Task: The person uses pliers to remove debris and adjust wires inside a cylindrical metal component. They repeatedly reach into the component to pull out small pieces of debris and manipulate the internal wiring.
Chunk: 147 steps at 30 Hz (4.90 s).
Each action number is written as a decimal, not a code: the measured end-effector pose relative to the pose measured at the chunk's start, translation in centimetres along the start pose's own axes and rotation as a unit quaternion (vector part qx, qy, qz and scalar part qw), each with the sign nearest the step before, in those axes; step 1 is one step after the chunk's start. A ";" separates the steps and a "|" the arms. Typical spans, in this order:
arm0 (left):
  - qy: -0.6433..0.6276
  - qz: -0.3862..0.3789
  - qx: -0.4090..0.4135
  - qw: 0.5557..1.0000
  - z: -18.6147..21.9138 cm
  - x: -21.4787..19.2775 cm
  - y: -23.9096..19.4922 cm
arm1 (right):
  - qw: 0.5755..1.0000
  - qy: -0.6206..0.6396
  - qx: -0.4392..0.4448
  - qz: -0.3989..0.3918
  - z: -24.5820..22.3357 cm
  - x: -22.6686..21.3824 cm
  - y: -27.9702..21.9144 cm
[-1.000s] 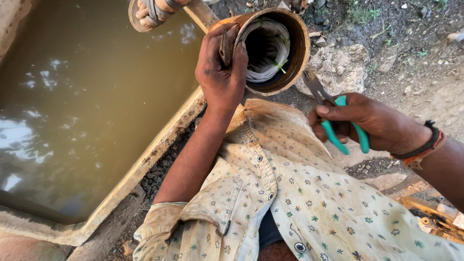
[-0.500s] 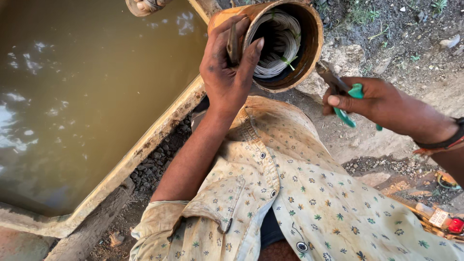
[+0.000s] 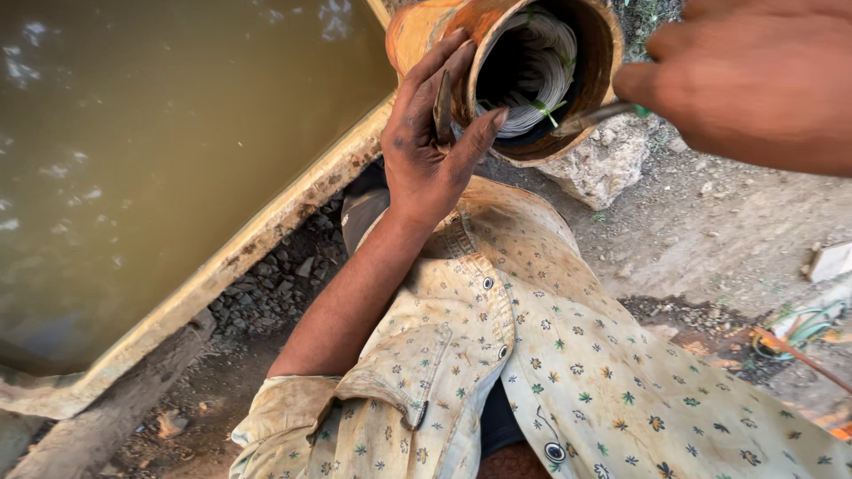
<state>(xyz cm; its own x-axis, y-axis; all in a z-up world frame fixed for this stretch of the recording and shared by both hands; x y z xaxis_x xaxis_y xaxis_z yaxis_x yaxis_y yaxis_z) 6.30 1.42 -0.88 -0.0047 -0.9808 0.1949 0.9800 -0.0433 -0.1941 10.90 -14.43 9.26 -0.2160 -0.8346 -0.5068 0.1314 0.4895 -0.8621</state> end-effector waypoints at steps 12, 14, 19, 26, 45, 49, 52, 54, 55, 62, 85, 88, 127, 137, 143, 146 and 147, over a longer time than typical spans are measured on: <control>-0.105 0.027 0.001 0.994 -2.5 1.9 -0.2 | 0.953 -0.106 -0.176 -0.222 1.0 4.0 8.2; -0.122 0.037 0.005 0.992 -2.4 2.1 -0.7 | 0.949 -0.117 -0.183 -0.228 1.1 3.4 8.2; -0.119 0.066 0.023 0.990 -1.5 1.5 -0.3 | 0.944 -0.147 -0.184 -0.232 2.5 1.7 8.8; -0.206 0.080 0.039 0.975 -2.6 2.0 -0.2 | 0.939 -0.175 -0.189 -0.230 3.6 3.1 8.1; -0.121 0.226 0.048 0.965 -1.1 3.5 -3.6 | 0.981 0.048 -0.061 0.176 4.2 -6.1 1.7; -0.111 0.259 0.038 0.959 -1.4 3.6 -3.5 | 0.927 0.104 -0.016 0.360 3.8 -8.4 -0.3; -0.053 0.278 0.017 0.959 -0.5 3.7 -3.7 | 0.868 0.231 -0.033 0.438 5.1 -6.2 0.7; -0.042 0.277 0.009 0.960 0.2 4.0 -3.8 | 0.817 0.364 -0.070 0.441 6.9 -3.4 3.1; -0.047 0.276 0.008 0.960 0.2 3.8 -3.8 | 0.789 0.428 -0.085 0.432 7.8 -1.9 4.8; -0.018 0.227 0.023 0.973 -0.2 4.6 -4.7 | 0.601 0.611 -0.036 0.515 7.2 6.1 2.9; -0.021 -0.207 -0.033 0.978 1.4 2.6 4.6 | 0.148 0.669 0.051 0.727 -2.9 9.6 1.8; -0.045 -0.128 -0.009 0.991 1.3 1.3 3.6 | 0.225 0.645 0.066 0.727 -1.9 9.5 -0.5; -0.125 -0.013 0.032 0.992 -0.4 0.8 2.4 | 0.187 0.974 0.067 0.105 -7.5 6.1 4.7; -0.112 0.007 0.023 0.993 0.2 0.7 2.1 | 0.075 0.988 0.048 0.129 -8.8 5.8 4.7; -0.087 0.059 -0.025 0.994 0.9 0.8 1.4 | 0.005 0.998 0.051 0.046 -10.4 4.2 4.7; -0.064 0.095 -0.044 0.992 0.9 0.8 0.1 | -0.011 0.998 0.044 0.051 -10.5 3.9 4.5; -0.052 0.110 -0.044 0.992 1.1 0.7 -0.3 | -0.020 0.998 0.036 0.048 -10.7 4.0 4.5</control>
<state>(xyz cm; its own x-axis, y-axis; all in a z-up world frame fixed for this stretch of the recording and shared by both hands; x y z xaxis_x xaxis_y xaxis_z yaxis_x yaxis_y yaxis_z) 6.20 0.93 0.42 0.2329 -0.9434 0.2362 0.9338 0.1491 -0.3252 0.27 -12.90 3.31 0.2662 0.8555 0.4441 0.2057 0.3997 -0.8933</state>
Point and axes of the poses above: each hand's wrist, its own y-axis towards the middle knuckle, its own x-axis out of the palm, z = x × y, the point moved 10 cm from there along y, towards the middle knuckle, and after that the axes turned 14 degrees about -x, right-handed, at the moved point
